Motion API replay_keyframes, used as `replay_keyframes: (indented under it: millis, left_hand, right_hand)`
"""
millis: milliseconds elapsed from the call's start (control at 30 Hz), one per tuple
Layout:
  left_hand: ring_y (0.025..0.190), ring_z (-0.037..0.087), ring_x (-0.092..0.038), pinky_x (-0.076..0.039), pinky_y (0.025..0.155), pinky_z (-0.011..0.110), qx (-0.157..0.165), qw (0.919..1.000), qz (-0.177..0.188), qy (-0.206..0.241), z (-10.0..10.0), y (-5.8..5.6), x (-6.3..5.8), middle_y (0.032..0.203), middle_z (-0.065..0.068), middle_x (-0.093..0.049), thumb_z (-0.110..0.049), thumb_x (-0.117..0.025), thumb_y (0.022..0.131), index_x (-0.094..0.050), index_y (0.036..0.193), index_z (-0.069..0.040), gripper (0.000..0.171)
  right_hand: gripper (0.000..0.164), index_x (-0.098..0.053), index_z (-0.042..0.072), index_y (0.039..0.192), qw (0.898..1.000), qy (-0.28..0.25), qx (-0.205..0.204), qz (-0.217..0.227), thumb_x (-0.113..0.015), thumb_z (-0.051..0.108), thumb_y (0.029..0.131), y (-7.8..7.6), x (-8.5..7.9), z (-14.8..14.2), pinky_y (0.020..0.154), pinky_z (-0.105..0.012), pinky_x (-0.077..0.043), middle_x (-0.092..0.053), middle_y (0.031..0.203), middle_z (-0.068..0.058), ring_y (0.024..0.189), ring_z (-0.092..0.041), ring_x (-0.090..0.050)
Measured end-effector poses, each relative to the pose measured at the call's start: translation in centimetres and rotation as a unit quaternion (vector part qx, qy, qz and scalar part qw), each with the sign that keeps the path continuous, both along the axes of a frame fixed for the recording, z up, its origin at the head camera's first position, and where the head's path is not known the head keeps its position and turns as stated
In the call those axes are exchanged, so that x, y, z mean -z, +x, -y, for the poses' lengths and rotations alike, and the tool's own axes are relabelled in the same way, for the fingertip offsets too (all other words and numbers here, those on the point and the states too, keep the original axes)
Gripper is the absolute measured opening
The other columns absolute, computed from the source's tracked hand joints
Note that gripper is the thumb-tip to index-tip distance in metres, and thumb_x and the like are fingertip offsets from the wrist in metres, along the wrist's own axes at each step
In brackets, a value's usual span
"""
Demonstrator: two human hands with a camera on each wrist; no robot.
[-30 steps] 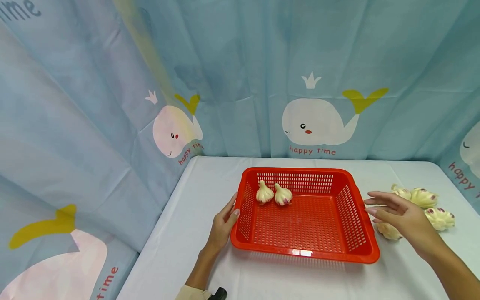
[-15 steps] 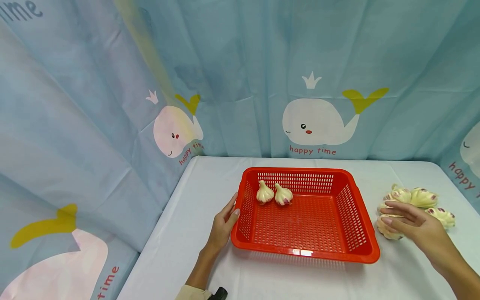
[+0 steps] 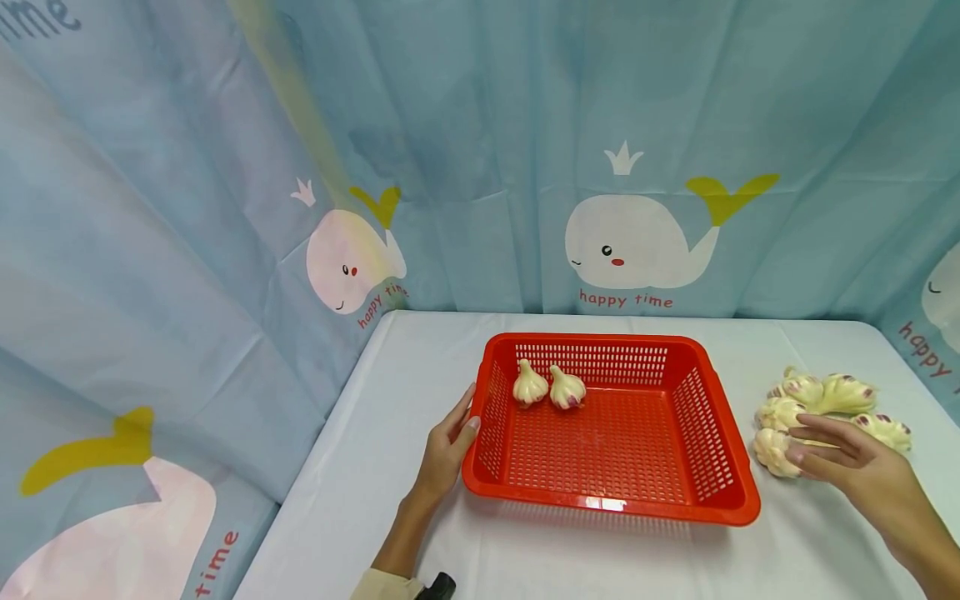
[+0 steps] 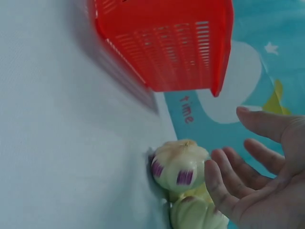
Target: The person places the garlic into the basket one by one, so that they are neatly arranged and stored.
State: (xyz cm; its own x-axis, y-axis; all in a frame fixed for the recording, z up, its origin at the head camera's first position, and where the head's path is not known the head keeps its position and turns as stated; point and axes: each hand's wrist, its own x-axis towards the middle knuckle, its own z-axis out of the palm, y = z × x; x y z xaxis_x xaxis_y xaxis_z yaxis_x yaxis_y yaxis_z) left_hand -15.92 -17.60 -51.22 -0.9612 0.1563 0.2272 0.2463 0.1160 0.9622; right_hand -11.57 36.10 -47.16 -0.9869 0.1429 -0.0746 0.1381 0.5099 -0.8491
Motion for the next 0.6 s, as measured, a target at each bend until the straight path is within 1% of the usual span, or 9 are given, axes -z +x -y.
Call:
replay_keyframes:
  millis: [100,200,367,500,533,567,600]
  left_hand:
    - [0.132,0.034,-0.064,-0.06,0.097,0.033,-0.002,1.0,0.002,-0.002,0.0,0.1,-0.1,0.167,0.004,-0.043,-0.025,-0.053,0.113,-0.038,0.166,-0.025,0.055]
    - [0.13,0.034,-0.065,-0.061,0.096,0.034,-0.005,1.0,0.003,-0.005,0.1,0.2,-0.2,0.166,0.004,-0.044,-0.026,-0.053,0.113,-0.038,0.166,-0.026,0.055]
    - [0.128,0.034,-0.066,-0.061,0.095,0.034,-0.005,1.0,0.004,-0.006,0.1,0.2,-0.1,0.166,0.003,-0.045,-0.027,-0.052,0.113,-0.038,0.166,-0.027,0.055]
    - [0.129,0.034,-0.065,-0.061,0.096,0.033,-0.002,1.0,0.003,-0.003,0.1,0.1,0.0,0.166,0.003,-0.044,-0.025,-0.052,0.113,-0.038,0.166,-0.026,0.055]
    - [0.13,0.034,-0.064,-0.061,0.096,0.033,-0.002,1.0,0.002,-0.002,0.1,0.0,0.0,0.166,0.003,-0.044,-0.025,-0.052,0.113,-0.038,0.166,-0.026,0.055]
    - [0.13,0.034,-0.064,-0.061,0.097,0.033,-0.001,1.0,0.001,-0.003,0.1,0.0,0.0,0.167,0.003,-0.043,-0.024,-0.052,0.113,-0.038,0.166,-0.025,0.055]
    - [0.131,0.034,-0.064,-0.061,0.097,0.033,0.0,1.0,0.0,-0.002,0.0,0.0,0.0,0.167,0.003,-0.043,-0.024,-0.052,0.113,-0.038,0.166,-0.025,0.055]
  right_hand:
    - [0.071,-0.046,0.002,0.154,1.0,0.012,0.012,0.007,-0.075,0.038,0.1,-0.1,0.3,-0.2,0.065,-0.01,-0.053,-0.047,0.103,0.043,0.086,0.024,-0.052]
    - [0.076,-0.043,0.0,0.157,1.0,0.025,0.018,0.004,-0.075,0.037,0.1,-0.1,0.6,-0.3,0.064,-0.01,-0.05,-0.045,0.104,0.044,0.087,0.025,-0.049]
    - [0.082,-0.042,0.0,0.158,0.998,0.044,0.028,0.02,-0.076,0.043,0.098,-0.2,1.0,-0.6,0.062,-0.01,-0.043,-0.042,0.101,0.045,0.089,0.024,-0.043]
    - [0.086,-0.042,-0.002,0.158,0.997,0.058,0.033,0.025,-0.077,0.047,0.096,-0.4,1.2,-0.7,0.062,-0.011,-0.04,-0.042,0.1,0.045,0.09,0.023,-0.038]
    - [0.087,-0.041,-0.003,0.158,0.997,0.064,0.033,0.025,-0.077,0.047,0.096,-0.4,1.3,-0.7,0.063,-0.012,-0.04,-0.049,0.103,0.039,0.09,0.023,-0.038]
    - [0.088,-0.041,-0.003,0.158,0.997,0.069,0.032,0.025,-0.078,0.047,0.096,-0.4,1.4,-0.8,0.063,-0.013,-0.041,-0.053,0.106,0.034,0.09,0.023,-0.037]
    - [0.088,-0.041,-0.004,0.158,0.997,0.071,0.031,0.025,-0.077,0.047,0.096,-0.5,1.4,-0.8,0.067,-0.017,-0.046,-0.062,0.112,0.024,0.09,0.022,-0.037]
